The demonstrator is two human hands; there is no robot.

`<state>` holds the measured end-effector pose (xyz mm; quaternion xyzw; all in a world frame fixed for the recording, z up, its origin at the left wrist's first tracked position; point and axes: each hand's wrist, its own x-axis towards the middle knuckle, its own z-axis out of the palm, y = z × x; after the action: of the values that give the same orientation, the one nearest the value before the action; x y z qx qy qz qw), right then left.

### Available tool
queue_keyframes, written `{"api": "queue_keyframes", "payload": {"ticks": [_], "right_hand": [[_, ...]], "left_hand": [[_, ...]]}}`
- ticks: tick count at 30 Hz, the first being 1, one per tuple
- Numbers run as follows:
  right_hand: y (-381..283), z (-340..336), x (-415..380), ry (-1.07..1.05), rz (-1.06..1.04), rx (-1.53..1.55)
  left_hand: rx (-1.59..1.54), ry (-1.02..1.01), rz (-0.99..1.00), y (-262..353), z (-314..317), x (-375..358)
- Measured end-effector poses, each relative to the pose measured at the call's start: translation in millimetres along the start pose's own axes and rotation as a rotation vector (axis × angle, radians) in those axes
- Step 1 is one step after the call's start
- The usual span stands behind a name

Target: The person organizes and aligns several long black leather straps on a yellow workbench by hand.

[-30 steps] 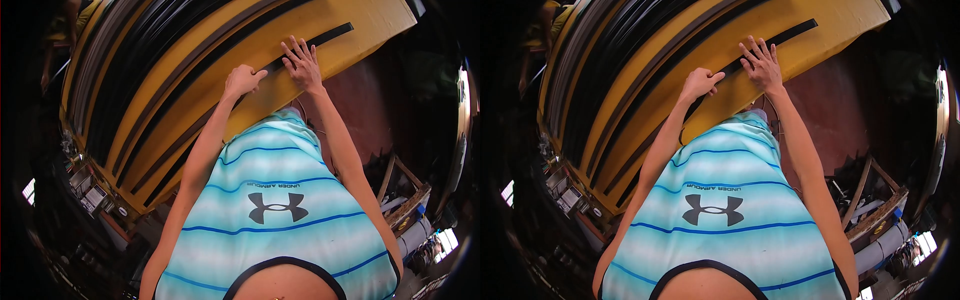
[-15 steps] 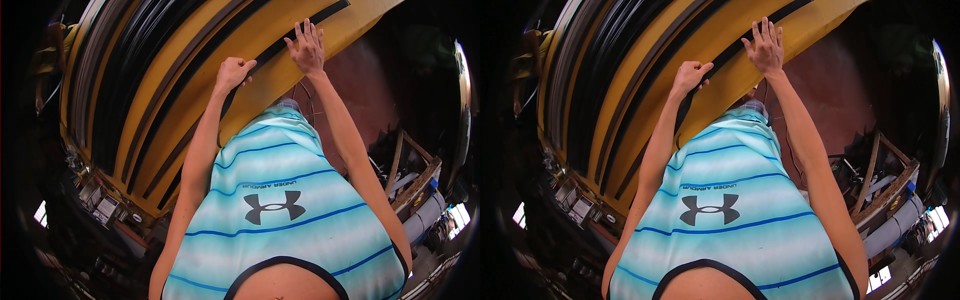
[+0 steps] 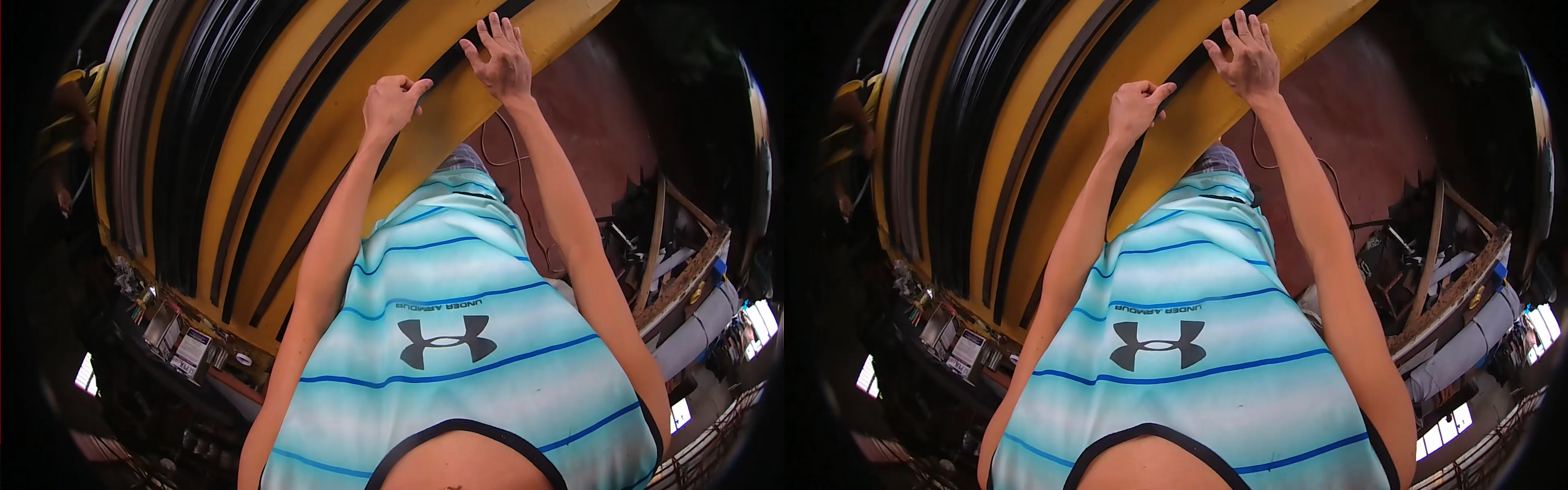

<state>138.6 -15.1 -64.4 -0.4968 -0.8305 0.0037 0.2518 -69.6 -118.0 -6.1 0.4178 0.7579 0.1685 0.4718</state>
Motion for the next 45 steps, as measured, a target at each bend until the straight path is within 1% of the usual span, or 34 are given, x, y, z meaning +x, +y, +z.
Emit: {"api": "queue_keyframes", "payload": {"ticks": [3,5,9,15,18,20,34,36,45], "right_hand": [[-4.1,-1.4,-4.6,-0.025,0.005,-0.009],[-4.8,-0.8,-8.1,-0.067,0.026,-0.009],[-5.3,-5.3,-8.7,-0.08,0.037,0.011],[-8.5,-10.7,-8.7,-0.09,0.058,0.013],[-8.8,-10.8,-8.6,-0.13,0.065,-0.002],[-7.6,-11.7,-8.8,-0.155,0.065,-0.003],[-9.1,-14.6,-5.5,-0.158,0.065,-0.008],[-9.3,-15.2,-6.1,-0.163,0.072,-0.006],[-7.8,-12.2,-6.3,-0.157,0.069,-0.002]], "left_hand": [[0.009,0.034,0.036,0.4,2.6,-2.0],[0.026,0.033,0.024,0.3,1.5,-2.4],[0.037,0.026,-0.014,2.0,1.4,-4.5],[0.02,0.052,-0.028,2.4,1.4,-8.2],[0.035,0.065,0.001,0.0,1.8,-6.7],[0.039,0.046,-0.022,-0.8,0.9,-7.2],[0.087,0.023,-0.047,0.2,-0.1,-4.8],[0.062,0.047,-0.005,-1.1,0.9,-4.1],[0.097,0.042,-0.008,-0.7,0.5,-2.8]]}}
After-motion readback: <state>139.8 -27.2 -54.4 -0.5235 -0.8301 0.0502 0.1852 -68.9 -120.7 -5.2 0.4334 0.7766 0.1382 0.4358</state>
